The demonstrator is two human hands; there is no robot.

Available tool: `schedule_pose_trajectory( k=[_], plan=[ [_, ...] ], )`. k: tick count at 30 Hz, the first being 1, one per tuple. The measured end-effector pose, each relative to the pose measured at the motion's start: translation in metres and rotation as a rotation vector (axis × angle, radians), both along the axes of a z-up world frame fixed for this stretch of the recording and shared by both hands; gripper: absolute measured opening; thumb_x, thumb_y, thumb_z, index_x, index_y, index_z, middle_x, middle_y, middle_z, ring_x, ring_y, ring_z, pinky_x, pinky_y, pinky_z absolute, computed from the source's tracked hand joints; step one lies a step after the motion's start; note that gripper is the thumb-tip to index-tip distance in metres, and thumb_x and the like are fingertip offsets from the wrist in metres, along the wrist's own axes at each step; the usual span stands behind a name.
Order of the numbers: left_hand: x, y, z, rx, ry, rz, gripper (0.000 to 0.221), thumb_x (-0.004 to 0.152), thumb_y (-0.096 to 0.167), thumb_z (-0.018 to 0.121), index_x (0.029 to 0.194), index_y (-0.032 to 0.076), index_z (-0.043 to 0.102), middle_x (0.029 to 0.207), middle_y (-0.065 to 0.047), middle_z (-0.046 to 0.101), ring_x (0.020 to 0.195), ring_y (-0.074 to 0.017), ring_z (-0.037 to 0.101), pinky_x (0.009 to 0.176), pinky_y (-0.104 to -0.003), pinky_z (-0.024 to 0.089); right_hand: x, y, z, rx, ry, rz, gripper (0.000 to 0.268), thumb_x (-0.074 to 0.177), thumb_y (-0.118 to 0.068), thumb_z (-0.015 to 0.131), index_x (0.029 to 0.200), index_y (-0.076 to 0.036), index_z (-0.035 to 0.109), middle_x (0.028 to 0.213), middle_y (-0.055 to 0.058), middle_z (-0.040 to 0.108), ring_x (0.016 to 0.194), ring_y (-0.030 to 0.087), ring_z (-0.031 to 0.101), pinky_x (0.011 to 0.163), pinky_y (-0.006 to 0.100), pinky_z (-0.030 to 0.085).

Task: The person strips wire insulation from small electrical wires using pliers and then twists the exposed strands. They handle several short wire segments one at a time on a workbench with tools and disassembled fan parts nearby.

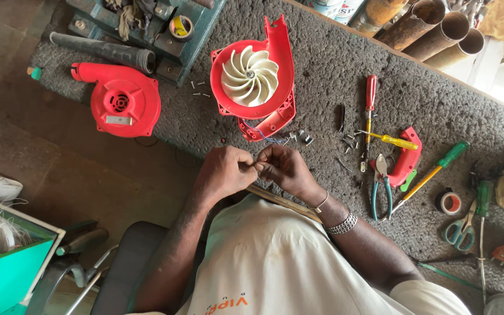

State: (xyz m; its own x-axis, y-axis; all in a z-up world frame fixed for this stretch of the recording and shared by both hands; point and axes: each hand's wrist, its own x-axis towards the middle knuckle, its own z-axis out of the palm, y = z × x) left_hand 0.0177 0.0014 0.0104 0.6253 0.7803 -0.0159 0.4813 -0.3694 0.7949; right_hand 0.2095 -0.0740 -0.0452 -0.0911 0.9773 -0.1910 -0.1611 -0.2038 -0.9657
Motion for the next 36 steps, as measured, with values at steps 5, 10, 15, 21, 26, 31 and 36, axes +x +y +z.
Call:
schedule_pose_trajectory(
  k=[5,10,15,21,26,31,36],
  plan=[
    [-0.002,-0.003,-0.013,-0.026,-0.19,0.122,0.01,0.078,0.013,0.072,0.079,0.004,0.07,0.067,-0.011,0.069,0.062,-0.0207,0.072,0.058,-0.036,0.056,0.003,0.006,0.011,-0.008,0.068,-0.011,0.012,0.1,-0.01,0.066,0.103,0.001,0.063,0.089,0.003,0.068,0.078,0.01,0.068,0.07,0.025,0.058],
    [0.0,-0.008,-0.04,-0.209,-0.489,0.188,0.013,0.098,0.015,0.058,0.094,0.003,0.059,0.081,-0.002,0.068,0.072,-0.0067,0.063,0.063,-0.027,0.052,0.004,0.005,0.015,-0.087,0.197,-0.083,0.015,0.099,-0.014,0.064,0.099,0.001,0.064,0.098,0.008,0.077,0.081,0.015,0.073,0.071,0.027,0.06],
    [0.006,-0.015,-0.053,-0.625,-0.654,0.075,0.014,0.105,0.017,0.052,0.097,0.006,0.051,0.078,0.002,0.052,0.071,-0.0064,0.049,0.065,-0.023,0.045,0.01,0.003,0.006,0.076,0.128,-0.067,0.013,0.102,-0.009,0.068,0.101,0.003,0.07,0.093,0.012,0.073,0.082,0.017,0.072,0.073,0.03,0.06],
    [0.017,-0.026,-0.046,-0.559,-0.8,0.005,0.016,0.106,0.016,0.055,0.095,0.008,0.047,0.081,0.003,0.047,0.072,-0.0041,0.042,0.063,-0.023,0.04,0.025,0.002,-0.003,-0.099,0.541,-0.236,0.012,0.1,-0.008,0.063,0.097,0.002,0.07,0.089,0.014,0.075,0.074,0.022,0.073,0.068,0.033,0.062],
    [-0.001,-0.018,-0.046,-0.722,-0.956,0.12,0.017,0.107,0.014,0.057,0.094,0.01,0.047,0.078,0.006,0.046,0.067,-0.0027,0.042,0.057,-0.021,0.037,0.066,-0.01,0.012,0.014,0.357,-0.472,0.02,0.103,-0.019,0.067,0.092,-0.002,0.069,0.085,0.012,0.072,0.071,0.019,0.071,0.061,0.034,0.06],
    [-0.013,-0.012,-0.052,-0.767,-0.789,0.188,0.013,0.106,0.017,0.06,0.098,0.008,0.056,0.077,0.004,0.053,0.065,-0.0044,0.049,0.059,-0.022,0.042,0.049,-0.034,0.015,0.203,-0.806,0.0,0.02,0.09,-0.024,0.071,0.102,-0.009,0.079,0.089,0.005,0.076,0.067,0.016,0.073,0.06,0.033,0.06],
    [-0.006,-0.036,-0.056,-0.963,-0.683,0.025,0.017,0.104,0.019,0.062,0.1,0.004,0.068,0.073,0.004,0.05,0.062,-0.0042,0.045,0.055,-0.021,0.038,0.004,-0.036,0.009,0.235,-1.079,-0.13,0.02,0.081,-0.018,0.079,0.101,-0.013,0.078,0.09,0.008,0.07,0.074,0.028,0.072,0.067,0.039,0.058]
  ],
)
